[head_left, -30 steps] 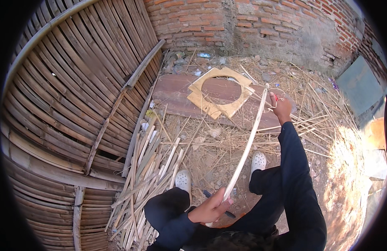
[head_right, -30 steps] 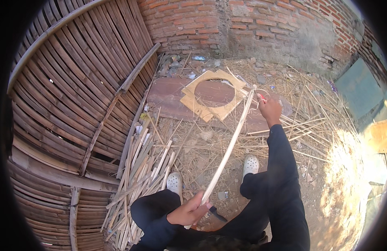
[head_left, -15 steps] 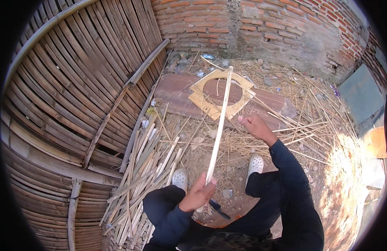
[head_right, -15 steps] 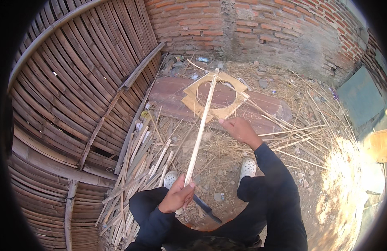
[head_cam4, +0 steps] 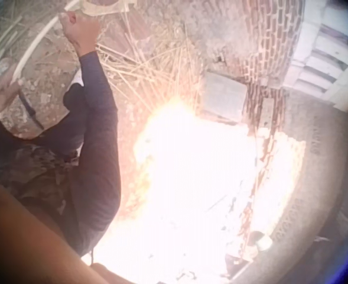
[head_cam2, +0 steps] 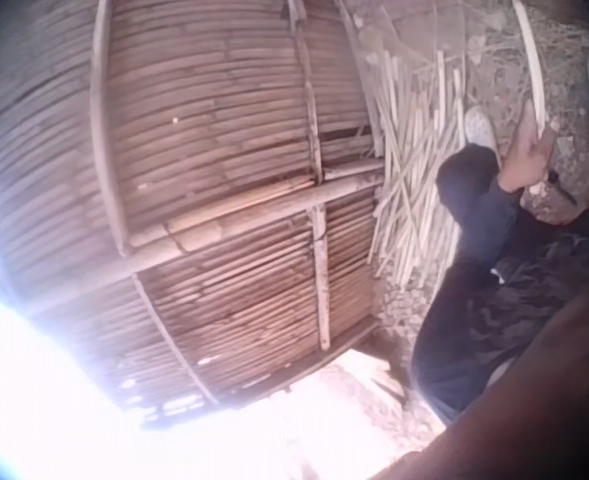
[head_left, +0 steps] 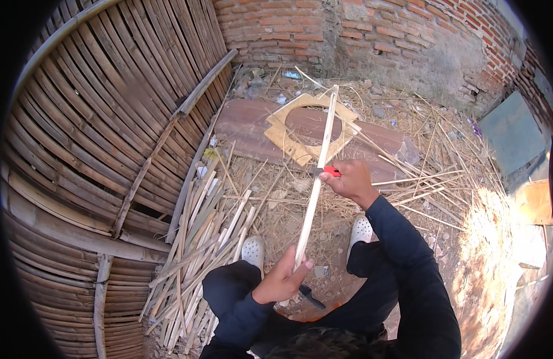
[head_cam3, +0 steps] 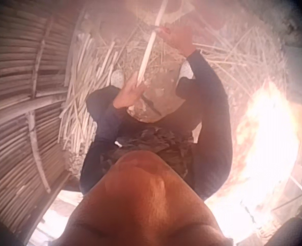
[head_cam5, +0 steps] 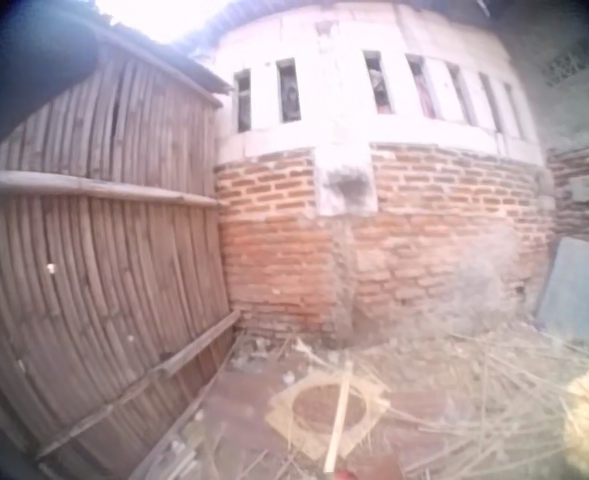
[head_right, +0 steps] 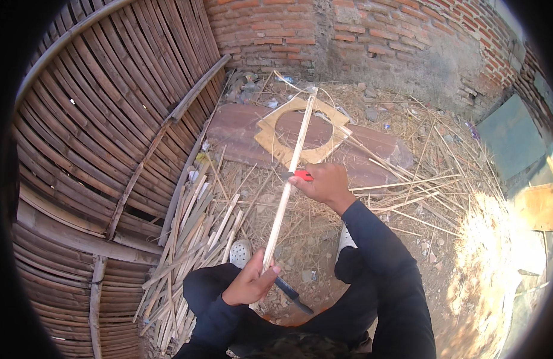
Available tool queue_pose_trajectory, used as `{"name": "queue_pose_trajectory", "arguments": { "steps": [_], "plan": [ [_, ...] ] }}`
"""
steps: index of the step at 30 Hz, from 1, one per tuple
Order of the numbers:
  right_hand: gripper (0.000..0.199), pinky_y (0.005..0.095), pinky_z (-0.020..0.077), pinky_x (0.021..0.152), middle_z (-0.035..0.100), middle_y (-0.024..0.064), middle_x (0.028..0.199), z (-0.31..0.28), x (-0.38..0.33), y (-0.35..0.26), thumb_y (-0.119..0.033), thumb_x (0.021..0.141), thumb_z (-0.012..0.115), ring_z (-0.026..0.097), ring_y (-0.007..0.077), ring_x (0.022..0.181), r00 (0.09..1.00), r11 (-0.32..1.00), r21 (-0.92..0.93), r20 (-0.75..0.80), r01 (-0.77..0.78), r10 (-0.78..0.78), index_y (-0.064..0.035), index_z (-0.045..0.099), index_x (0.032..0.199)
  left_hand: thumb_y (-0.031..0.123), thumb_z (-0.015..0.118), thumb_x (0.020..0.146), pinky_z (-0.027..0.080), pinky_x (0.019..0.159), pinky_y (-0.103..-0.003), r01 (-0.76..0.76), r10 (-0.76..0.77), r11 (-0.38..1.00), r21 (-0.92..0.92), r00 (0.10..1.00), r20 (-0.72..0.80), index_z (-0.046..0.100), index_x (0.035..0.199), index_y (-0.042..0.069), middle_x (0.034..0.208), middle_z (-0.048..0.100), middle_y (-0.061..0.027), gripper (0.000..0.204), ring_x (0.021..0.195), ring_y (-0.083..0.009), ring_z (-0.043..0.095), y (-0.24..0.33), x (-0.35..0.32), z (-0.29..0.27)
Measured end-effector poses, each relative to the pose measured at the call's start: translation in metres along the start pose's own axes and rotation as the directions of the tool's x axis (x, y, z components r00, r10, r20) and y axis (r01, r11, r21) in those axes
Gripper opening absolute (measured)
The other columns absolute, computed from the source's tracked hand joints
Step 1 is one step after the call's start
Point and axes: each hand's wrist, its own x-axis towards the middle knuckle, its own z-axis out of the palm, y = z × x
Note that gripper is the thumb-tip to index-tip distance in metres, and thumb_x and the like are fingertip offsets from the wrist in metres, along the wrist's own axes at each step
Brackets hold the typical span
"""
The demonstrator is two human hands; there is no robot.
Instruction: The person sits on the ground and uses a red utility knife to shave thin strips from a long bamboo rod. They repeatedly scrape the blade along the rod's length to remove the outer layer, creating fine shavings that fall to the ground.
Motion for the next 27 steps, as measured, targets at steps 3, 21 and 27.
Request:
{"name": "queue_pose_trajectory", "arguments": {
  "steps": [3,21,27],
  "plan": [
    [0.056,0.0391,0.0417,0.043,0.052,0.0078,0.047,-0.004,-0.020,-0.033,-0.063,0.078,0.063,0.057,0.0287,0.045,0.973,0.987,0.091,0.179,0.131,-0.146,-0.0111,0.061,0.058,0.019,0.051,0.100,0.036,0.048,-0.024,0.136,-0.138,0.989,-0.065,0.990,-0.015,0.041,0.099,0.007,0.072,0.044,0.0010,0.015,0.053,-0.0055,0.042,0.014,-0.006,-0.007],
    [0.055,0.0377,0.0434,0.042,0.056,0.0065,0.048,0.009,-0.006,-0.024,-0.067,0.077,0.063,0.058,0.0265,0.044,0.977,0.986,-0.028,0.145,0.165,-0.159,-0.0144,0.065,0.060,0.015,0.055,0.097,0.040,0.060,-0.028,-0.067,0.119,0.944,0.322,0.982,-0.144,0.042,0.099,0.004,0.077,0.046,-0.0044,0.018,0.068,-0.0108,0.044,-0.006,-0.011,-0.009],
    [0.056,0.0388,0.0440,0.045,0.055,0.0058,0.051,0.015,0.008,0.012,-0.068,0.075,0.063,0.059,0.0265,0.048,0.979,0.977,-0.083,0.073,0.198,-0.192,-0.0147,0.061,0.060,0.010,0.055,0.096,0.036,0.060,-0.022,-0.069,0.101,0.951,0.301,0.991,-0.090,0.041,0.101,0.005,0.082,0.041,0.0001,0.016,0.071,-0.0050,0.038,-0.007,-0.008,-0.010]
  ]
}}
